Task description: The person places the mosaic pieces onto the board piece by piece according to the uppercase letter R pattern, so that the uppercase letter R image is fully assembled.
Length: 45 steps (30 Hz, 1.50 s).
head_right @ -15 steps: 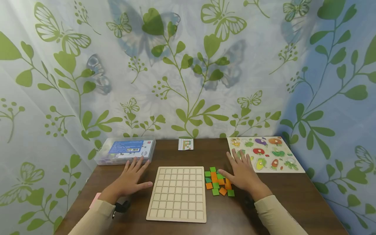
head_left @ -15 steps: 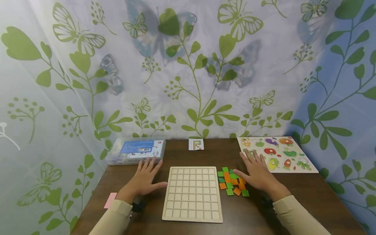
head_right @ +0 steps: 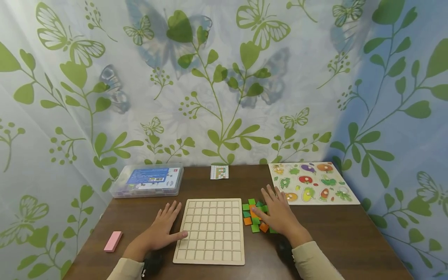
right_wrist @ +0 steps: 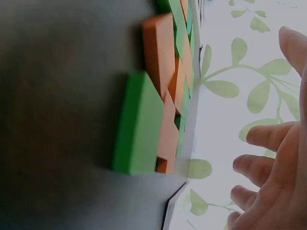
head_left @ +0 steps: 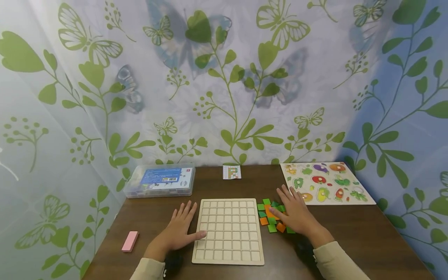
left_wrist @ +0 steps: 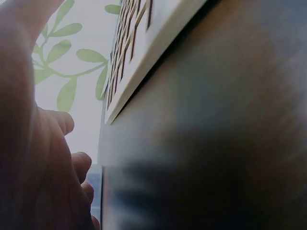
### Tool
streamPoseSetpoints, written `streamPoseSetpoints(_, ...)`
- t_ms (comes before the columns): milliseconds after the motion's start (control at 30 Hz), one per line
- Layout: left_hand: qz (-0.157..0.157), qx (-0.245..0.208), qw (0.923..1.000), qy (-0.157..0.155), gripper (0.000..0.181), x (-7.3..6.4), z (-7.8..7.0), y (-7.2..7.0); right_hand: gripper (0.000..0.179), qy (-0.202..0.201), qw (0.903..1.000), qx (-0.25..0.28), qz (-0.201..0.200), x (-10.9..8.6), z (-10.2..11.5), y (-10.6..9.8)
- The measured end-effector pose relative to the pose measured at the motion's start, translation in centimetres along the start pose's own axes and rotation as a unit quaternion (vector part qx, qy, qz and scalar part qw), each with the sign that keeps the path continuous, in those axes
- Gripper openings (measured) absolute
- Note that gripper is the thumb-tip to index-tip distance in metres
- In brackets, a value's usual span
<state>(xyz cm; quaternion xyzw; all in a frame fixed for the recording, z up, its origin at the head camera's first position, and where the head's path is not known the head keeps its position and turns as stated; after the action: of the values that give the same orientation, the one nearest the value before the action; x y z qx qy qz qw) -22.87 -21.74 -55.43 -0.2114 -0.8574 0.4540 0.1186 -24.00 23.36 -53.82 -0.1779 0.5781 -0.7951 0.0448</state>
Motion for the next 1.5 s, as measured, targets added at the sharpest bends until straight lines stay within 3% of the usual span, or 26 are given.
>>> streamPoseSetpoints(267, -0.008, -0.028, 0.9996, -0.003, 0.114, -1.2, -0.3, 1.4, 0.087, 0.019, 0.9996, 0.022, 0.006, -1.5, 0.5, 0.4)
streamPoseSetpoints(467, 0.001, -0.049, 0.9988, -0.003, 0.121, -1.6, -1.4, 2.0, 0.086, 0.048, 0.9975, 0.052, -0.002, -2.6, 0.5, 0.3)
streamPoseSetpoints(667, 0.002, -0.029, 0.9996, 0.005, 0.131, -2.0, -2.5, 2.7, 0.07, 0.053, 0.9964, 0.052, -0.042, -2.9, 0.4, 0.3)
streamPoseSetpoints(867, 0.006, -0.028, 0.9996, 0.008, 0.136, -2.7, -3.0, 3.0, 0.051, 0.098, 0.9928, 0.046, -0.052, -3.3, 0.2, 0.5)
streamPoseSetpoints(1000, 0.003, -0.019, 0.9997, 0.018, 0.14, -3.1, -3.0, 3.2, 0.049, 0.12, 0.9905, 0.052, -0.044, -3.6, 0.1, 0.7)
streamPoseSetpoints(1167, 0.003, -0.003, 0.9996, 0.027, 0.145, -3.4, -2.8, 3.5, 0.048, 0.117, 0.9914, 0.043, -0.038, -3.6, 0.1, 1.1)
streamPoseSetpoints(1500, 0.007, 0.014, 0.9991, 0.039, 0.146, -3.5, -3.0, 3.3, 0.037, 0.135, 0.9891, 0.002, -0.057, -2.8, 0.6, 1.7)
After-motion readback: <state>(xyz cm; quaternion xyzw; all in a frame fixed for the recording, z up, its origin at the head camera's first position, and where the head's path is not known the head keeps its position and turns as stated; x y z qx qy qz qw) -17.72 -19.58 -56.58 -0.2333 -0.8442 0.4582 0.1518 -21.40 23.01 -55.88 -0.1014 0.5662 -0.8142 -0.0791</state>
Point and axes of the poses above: each hand's wrist, its own x-axis towards the middle knuckle, its own y-axis out of the palm, z = x × y, the point moved 1 cm from there along x, towards the middle knuckle, and after that the axes turned 9 degrees about -x, right-handed, at the moved point
